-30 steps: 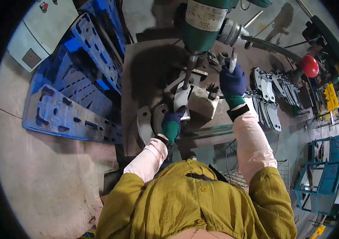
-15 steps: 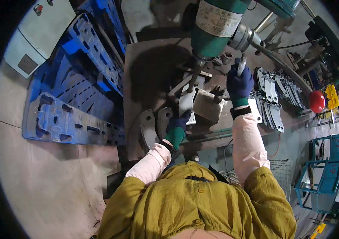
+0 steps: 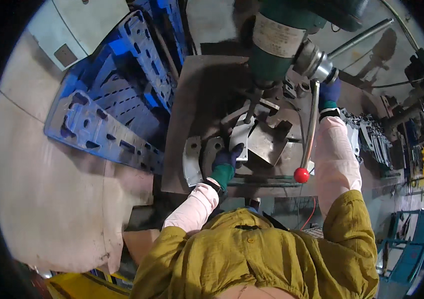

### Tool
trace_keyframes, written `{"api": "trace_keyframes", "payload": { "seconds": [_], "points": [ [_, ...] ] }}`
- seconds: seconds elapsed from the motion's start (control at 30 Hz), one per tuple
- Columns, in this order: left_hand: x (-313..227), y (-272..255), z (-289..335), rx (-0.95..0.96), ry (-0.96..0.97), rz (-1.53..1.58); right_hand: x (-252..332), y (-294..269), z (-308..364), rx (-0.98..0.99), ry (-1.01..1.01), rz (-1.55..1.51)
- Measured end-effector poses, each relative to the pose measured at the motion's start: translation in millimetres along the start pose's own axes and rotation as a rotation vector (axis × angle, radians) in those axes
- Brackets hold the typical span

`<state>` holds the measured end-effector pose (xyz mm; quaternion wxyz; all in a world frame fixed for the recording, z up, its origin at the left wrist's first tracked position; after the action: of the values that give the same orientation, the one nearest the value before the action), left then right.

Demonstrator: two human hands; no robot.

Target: Operate a drill press to create holes in metal components.

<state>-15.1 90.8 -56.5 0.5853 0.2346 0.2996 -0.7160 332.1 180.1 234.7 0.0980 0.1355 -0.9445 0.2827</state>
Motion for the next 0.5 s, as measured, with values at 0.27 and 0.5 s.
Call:
{"api": "trace_keyframes", "payload": {
  "seconds": [0.27, 0.5],
  "points": [
    [-4.3, 0.0, -20.9, -0.205, 0.216, -0.091, 21.9, -10.0, 41.3, -0.058, -0.258, -0.038],
    [5.0, 4.0, -24.2, -0.051, 0.226, 0.121, 47.8, 10.4, 105.5, 0.182, 0.185, -0.480]
  ]
}}
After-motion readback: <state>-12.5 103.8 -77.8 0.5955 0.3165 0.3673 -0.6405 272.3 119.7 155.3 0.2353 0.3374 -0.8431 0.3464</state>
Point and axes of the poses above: each hand's wrist, its own z-axis away from the middle knuckle, its own y-axis out of the palm, x = y × z, the point moved 10 cm from there along -z, towards the middle knuckle, and after that the axes turned 8 degrees about -y, right-handed, at the moved point
